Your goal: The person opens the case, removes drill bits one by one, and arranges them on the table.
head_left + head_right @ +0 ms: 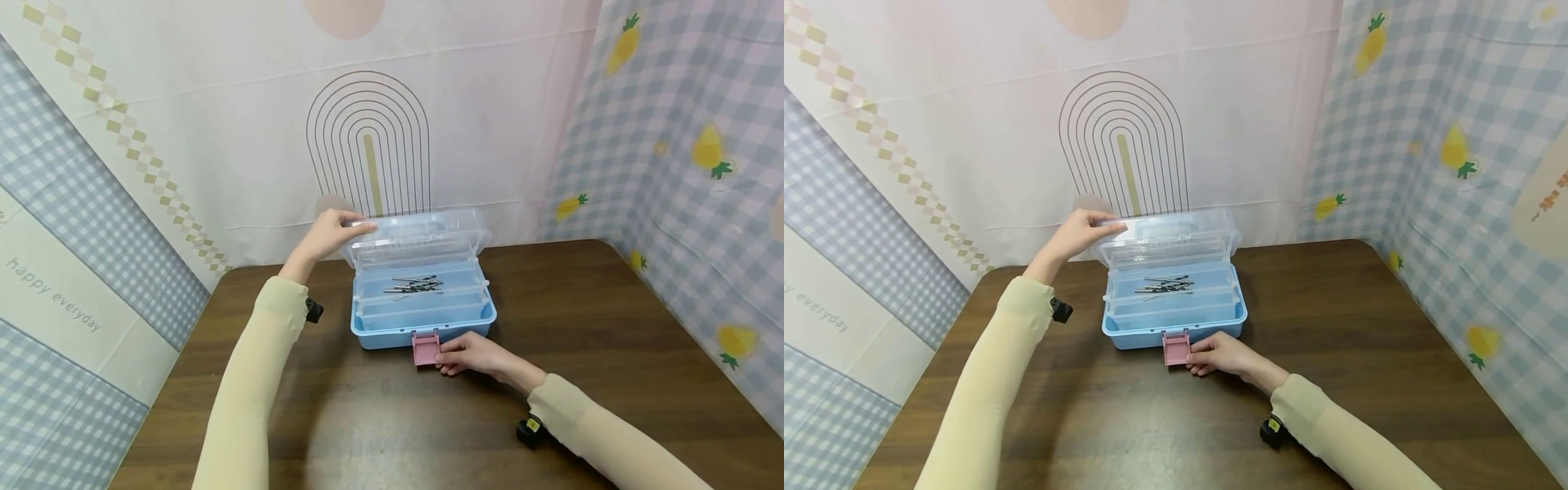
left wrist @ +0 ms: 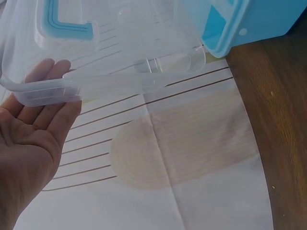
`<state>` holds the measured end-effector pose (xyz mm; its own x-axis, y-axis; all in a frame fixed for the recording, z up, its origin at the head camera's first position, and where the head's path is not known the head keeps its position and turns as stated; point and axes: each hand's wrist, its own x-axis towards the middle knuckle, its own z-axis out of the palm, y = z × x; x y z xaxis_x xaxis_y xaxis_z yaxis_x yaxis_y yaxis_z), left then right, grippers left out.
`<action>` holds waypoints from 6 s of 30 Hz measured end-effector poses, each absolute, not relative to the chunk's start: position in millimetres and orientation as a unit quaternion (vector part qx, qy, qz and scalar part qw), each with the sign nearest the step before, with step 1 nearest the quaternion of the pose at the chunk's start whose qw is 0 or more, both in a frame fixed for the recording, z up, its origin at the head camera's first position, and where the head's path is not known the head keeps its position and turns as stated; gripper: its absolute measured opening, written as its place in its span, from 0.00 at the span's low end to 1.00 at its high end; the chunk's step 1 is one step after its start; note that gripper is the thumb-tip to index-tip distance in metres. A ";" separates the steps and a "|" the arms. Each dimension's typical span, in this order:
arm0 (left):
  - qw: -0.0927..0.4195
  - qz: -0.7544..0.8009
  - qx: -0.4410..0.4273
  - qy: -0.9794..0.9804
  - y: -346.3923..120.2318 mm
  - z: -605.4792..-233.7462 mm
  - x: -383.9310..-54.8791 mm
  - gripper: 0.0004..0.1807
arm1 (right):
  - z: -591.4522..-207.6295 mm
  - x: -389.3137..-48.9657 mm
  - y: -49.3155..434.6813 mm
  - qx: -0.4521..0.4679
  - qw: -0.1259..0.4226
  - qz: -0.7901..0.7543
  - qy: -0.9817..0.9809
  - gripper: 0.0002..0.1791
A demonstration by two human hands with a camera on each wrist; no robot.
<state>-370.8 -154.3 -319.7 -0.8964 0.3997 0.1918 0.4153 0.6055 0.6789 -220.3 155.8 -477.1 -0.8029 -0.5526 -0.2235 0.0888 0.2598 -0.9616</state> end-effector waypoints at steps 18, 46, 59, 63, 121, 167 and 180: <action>0.027 -0.469 -0.139 -0.872 -150.4 -312.8 -401.8 0.30 | -471.9 -211.7 153.4 -0.181 0.285 -0.562 0.756 0.10; 0.221 -0.472 -0.091 -0.848 -145.3 -349.5 -415.3 0.34 | -474.3 -205.6 150.9 -0.179 0.304 -0.557 0.752 0.10; 0.105 -0.483 -0.121 -0.861 -158.4 -379.7 -417.0 0.33 | -473.4 -205.9 156.9 -0.178 0.303 -0.554 0.755 0.10; 0.083 -0.486 -0.133 -0.860 -158.8 -389.0 -418.6 0.30 | -474.8 -206.5 158.1 -0.177 0.302 -0.553 0.756 0.10; -0.149 -0.616 -0.060 -0.771 -153.9 -440.7 -410.8 0.30 | -476.4 -193.3 157.3 -0.188 0.310 -0.551 0.752 0.10; -0.156 -0.610 -0.068 -0.774 -154.6 -461.3 -412.8 0.31 | -475.5 -189.7 160.7 -0.191 0.315 -0.549 0.750 0.11; -0.134 -0.598 -0.069 -0.787 -158.0 -458.9 -400.9 0.31 | -477.1 -187.8 173.8 -0.173 0.313 -0.553 0.753 0.14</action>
